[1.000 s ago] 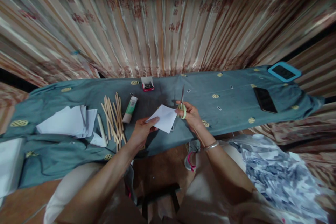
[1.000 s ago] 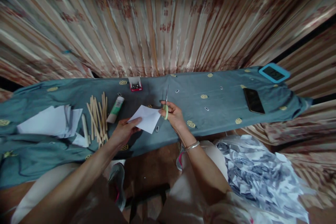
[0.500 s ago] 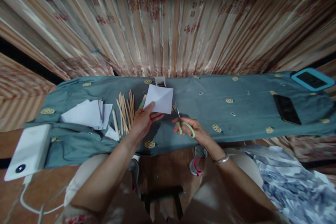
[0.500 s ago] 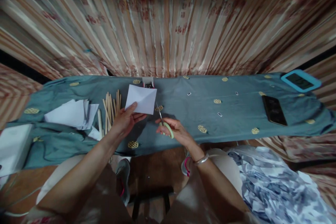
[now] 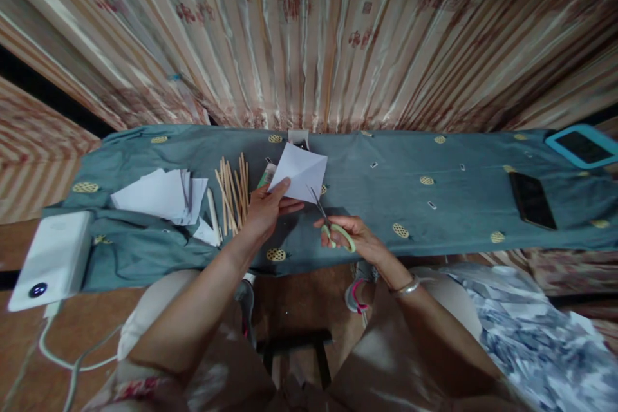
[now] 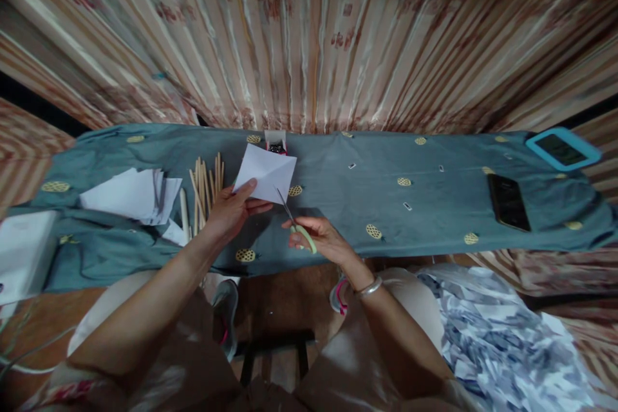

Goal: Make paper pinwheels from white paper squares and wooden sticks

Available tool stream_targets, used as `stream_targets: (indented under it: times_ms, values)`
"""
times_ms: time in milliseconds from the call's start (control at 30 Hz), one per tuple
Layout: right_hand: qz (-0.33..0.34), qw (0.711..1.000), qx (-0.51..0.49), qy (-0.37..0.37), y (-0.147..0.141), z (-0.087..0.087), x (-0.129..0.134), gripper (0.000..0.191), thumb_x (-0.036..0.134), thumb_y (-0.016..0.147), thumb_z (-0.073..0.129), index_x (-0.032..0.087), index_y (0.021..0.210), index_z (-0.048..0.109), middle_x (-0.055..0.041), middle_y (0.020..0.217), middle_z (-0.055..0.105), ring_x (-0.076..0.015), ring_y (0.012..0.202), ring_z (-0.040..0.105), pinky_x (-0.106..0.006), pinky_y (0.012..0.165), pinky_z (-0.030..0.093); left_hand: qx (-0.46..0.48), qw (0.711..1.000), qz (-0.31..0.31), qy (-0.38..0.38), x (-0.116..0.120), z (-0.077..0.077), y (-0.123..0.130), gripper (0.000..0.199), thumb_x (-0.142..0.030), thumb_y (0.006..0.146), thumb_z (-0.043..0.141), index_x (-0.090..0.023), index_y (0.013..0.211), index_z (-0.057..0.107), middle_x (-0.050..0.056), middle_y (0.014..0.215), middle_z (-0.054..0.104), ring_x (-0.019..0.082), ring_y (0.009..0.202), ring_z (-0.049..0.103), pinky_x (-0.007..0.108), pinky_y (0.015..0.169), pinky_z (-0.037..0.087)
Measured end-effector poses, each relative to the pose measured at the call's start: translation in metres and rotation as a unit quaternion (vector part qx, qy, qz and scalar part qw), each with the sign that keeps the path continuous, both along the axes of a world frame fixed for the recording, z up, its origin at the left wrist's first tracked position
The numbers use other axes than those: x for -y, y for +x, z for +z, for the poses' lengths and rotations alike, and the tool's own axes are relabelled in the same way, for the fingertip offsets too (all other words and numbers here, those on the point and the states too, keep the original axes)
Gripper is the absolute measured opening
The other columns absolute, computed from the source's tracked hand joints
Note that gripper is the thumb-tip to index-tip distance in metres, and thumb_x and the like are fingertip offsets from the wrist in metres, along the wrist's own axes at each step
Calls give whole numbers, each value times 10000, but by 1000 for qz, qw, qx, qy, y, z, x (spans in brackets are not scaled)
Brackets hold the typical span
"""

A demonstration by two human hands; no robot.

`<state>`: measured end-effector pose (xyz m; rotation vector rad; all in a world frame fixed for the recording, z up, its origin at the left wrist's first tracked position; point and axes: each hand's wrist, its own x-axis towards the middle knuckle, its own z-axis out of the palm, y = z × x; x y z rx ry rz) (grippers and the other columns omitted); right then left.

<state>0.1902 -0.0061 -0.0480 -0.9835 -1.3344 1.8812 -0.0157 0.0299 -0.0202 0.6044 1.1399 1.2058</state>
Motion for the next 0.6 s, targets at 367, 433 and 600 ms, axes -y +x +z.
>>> stream_targets:
  times_ms: [367,433,600]
  values:
    - [-13,1000,-5,-9,2,2,1,483,558,702,790,184,1005,740,-1,692,691,-99,578,576,-221,551,452,1,1000,2,12,-1,-2,-2,363,-382,726,793,-126,947,660,102,885,759,248,734,748,361,663,641]
    - [-11,1000,-5,-12,2,2,1,485,557,702,790,185,1008,738,0,694,690,-99,581,577,-220,550,448,2,1000,0,13,-1,-1,-2,356,-376,737,785,-126,958,662,104,899,760,244,734,748,361,670,640]
    - [-2,1000,1,-11,2,4,0,475,542,701,798,184,1006,740,-3,702,685,-106,595,580,-228,564,455,11,1000,-2,18,-1,-2,-1,328,-354,747,784,-123,940,655,104,873,761,241,704,748,345,639,640]
